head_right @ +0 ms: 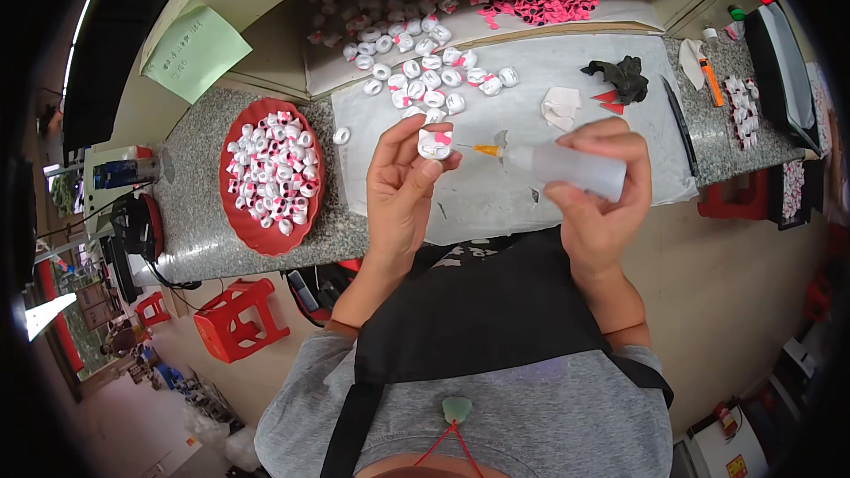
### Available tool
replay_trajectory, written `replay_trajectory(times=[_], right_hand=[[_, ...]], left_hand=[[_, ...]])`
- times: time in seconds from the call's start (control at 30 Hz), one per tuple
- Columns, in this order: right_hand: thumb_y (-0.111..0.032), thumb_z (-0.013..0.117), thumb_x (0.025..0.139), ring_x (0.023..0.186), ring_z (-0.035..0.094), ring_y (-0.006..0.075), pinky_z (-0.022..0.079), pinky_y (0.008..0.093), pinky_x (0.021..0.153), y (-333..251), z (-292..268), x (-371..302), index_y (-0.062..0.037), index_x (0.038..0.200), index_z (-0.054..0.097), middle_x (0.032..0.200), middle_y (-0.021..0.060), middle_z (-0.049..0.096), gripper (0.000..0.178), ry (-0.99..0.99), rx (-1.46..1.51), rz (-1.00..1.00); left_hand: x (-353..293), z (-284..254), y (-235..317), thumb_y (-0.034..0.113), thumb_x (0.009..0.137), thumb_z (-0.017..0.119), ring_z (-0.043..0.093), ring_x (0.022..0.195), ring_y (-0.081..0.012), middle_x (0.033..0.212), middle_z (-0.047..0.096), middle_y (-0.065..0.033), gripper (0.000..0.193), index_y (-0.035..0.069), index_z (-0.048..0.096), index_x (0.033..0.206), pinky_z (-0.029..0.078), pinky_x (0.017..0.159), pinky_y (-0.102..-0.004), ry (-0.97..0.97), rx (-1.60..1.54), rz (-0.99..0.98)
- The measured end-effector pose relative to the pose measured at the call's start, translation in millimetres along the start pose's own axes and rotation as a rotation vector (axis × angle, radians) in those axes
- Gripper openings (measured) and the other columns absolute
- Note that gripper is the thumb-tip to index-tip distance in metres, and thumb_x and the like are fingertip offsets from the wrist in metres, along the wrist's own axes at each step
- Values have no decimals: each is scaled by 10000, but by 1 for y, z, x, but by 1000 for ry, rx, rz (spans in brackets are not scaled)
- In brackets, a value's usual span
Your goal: Applying glue or paint to small plastic toy components and arranging them on a workbench.
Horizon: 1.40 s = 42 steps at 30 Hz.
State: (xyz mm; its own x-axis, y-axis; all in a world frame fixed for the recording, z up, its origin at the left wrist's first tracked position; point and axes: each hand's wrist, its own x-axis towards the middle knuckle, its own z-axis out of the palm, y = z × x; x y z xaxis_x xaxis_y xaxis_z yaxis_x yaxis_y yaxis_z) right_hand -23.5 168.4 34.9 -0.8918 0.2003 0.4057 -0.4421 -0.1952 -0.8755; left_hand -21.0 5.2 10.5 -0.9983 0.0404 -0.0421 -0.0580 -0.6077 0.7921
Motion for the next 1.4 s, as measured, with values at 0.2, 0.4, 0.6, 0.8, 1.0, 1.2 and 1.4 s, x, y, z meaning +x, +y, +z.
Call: replay_trajectory(times=[0.2, 0.4, 0.6, 0.8, 1.0, 1.2, 1.4], right_hand=[[-63, 716, 556, 642, 490, 151, 420, 247, 570, 0, 1, -11, -46, 851, 453, 812, 90, 459, 395, -218, -167, -230], [-29, 728, 523, 634, 503, 148, 431, 240, 551, -4, 0, -13, -59, 875, 456, 821, 82, 457, 445, -297, -210, -273], [-142, 709, 588, 605, 473, 135, 410, 258, 547, -6, 0, -17, -70, 850, 444, 795, 69, 462, 379, -271, -269, -235], [-110, 708, 578, 600, 469, 139, 406, 258, 545, -8, 1, -16, -64, 853, 446, 799, 76, 463, 383, -303, -261, -248], [-92, 699, 581, 590, 459, 140, 402, 258, 539, -10, -1, -15, -63, 851, 440, 795, 83, 460, 376, -302, -297, -261], [-89, 692, 587, 584, 456, 139, 400, 261, 526, -8, 0, -14, -65, 843, 436, 791, 83, 458, 363, -282, -309, -294], [-77, 689, 587, 571, 455, 135, 399, 250, 513, -6, -1, -14, -55, 835, 432, 792, 89, 456, 358, -313, -280, -286]], left_hand=[[-3, 0, -4, -4, 720, 533, 528, 840, -184, 1013, 488, -133, 351, -2, 409, 1049, 411, 772, -307, -2, 7, -34], [-5, 2, -4, -3, 716, 538, 529, 839, -193, 997, 494, -127, 356, -14, 408, 1047, 407, 776, -305, -27, 47, -49], [-5, 3, -4, -9, 713, 537, 528, 842, -187, 988, 499, -131, 357, -15, 410, 1047, 408, 779, -306, -22, 25, -57], [-5, 2, -6, -10, 712, 538, 526, 847, -181, 996, 497, -134, 353, -18, 412, 1041, 418, 772, -305, -14, 30, -28], [-6, 2, -5, -2, 712, 544, 520, 862, -174, 1000, 495, -130, 354, -19, 412, 1041, 422, 765, -297, -13, 5, -50], [-5, 4, -4, -4, 710, 545, 505, 887, -165, 978, 501, -117, 356, -22, 412, 1039, 421, 766, -297, -30, 33, -64], [-5, 5, -6, -18, 710, 538, 506, 884, -168, 969, 503, -118, 344, -27, 417, 1031, 414, 783, -305, -29, 28, -70]])
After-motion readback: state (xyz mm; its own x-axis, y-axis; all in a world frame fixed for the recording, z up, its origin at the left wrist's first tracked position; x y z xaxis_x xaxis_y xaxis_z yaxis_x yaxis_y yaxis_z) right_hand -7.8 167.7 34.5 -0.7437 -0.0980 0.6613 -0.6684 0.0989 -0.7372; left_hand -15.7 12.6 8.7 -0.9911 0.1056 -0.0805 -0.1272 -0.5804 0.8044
